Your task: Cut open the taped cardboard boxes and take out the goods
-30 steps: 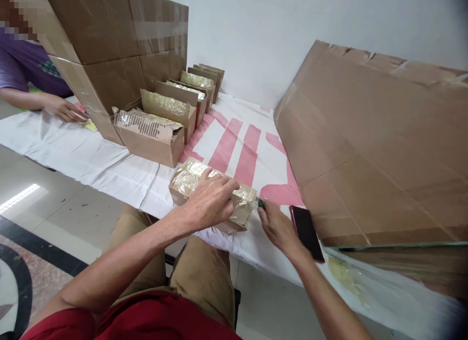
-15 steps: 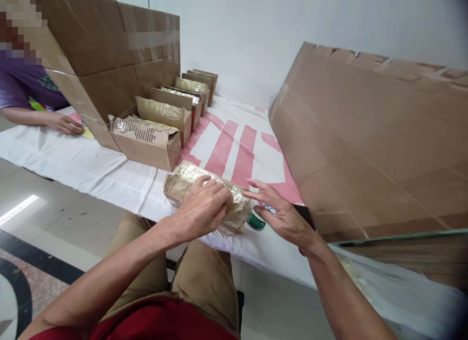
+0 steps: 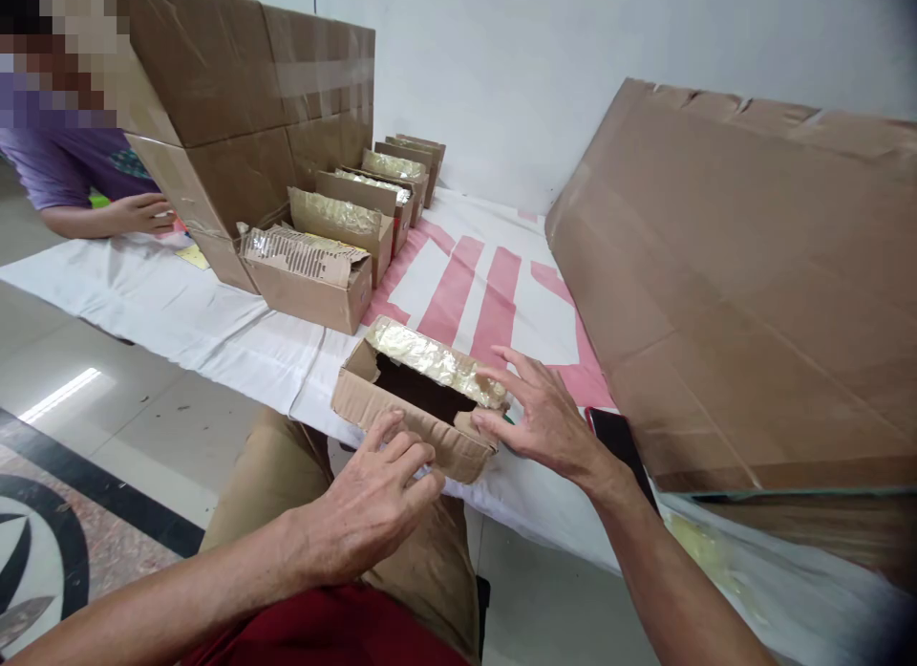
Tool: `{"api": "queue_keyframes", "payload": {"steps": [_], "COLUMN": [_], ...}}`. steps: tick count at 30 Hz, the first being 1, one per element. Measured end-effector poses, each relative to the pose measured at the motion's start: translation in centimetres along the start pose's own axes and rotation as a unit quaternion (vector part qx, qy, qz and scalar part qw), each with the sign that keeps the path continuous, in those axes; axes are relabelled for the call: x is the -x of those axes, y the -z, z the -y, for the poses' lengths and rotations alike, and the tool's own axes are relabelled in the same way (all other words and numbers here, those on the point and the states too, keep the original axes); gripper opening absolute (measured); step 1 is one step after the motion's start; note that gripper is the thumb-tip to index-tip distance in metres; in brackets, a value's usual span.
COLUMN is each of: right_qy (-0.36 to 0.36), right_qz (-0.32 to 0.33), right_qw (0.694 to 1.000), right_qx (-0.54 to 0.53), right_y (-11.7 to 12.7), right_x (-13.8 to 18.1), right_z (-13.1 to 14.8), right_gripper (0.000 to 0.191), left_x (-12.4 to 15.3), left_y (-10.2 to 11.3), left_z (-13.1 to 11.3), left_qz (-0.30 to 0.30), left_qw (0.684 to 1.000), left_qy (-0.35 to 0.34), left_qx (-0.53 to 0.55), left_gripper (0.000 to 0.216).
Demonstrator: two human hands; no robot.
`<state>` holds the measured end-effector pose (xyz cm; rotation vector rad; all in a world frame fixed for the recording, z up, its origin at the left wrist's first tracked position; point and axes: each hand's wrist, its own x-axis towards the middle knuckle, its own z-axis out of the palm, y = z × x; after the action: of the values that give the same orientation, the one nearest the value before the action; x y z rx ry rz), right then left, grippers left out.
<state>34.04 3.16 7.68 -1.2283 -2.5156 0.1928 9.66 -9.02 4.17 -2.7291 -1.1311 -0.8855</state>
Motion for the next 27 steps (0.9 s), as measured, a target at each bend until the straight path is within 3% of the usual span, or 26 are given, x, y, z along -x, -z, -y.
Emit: {"api": "queue_keyframes", "payload": {"steps": [4, 7, 10, 19, 27], "right_qy": [0.032, 0.039, 0.051, 0.107, 0.068], "right_qz": [-0.002, 0.006, -0.029, -0.157, -0.142], "right_qw": [0.985, 0.975, 0.983, 0.98, 0.987], "right_qx": [0.167, 0.217, 0.175, 0.06, 0.012], "right_y": [-0.5, -0.8, -0.6, -0.3, -0.2], "right_x": [-2.2, -3.3, -3.2, -1.5, -1.2], "right_z": [2.7, 3.2, 2.5, 2.6, 2.9], "right_gripper": [0.042, 0.024, 0.012, 0.02, 0.027], "left_x": [-1.0, -1.6, -1.0, 1.6, 2.6], "left_y": [1.5, 2.2, 1.9, 1.3, 0.8], "left_z": [1.7, 3.5, 4.4, 3.6, 3.3], "left_qz": [-0.081, -0.058, -0.023, -0.094, -0.123], "left_qw": [0.996, 0.996, 0.998, 0.992, 0.988], "left_qy": [0.035, 0.064, 0.059, 0.081, 0.086], "left_qx": [-0.005, -0.029, -0.024, 0.024, 0.03], "left_gripper": [0.014, 0.015, 0.011, 0.013, 0.016]}}
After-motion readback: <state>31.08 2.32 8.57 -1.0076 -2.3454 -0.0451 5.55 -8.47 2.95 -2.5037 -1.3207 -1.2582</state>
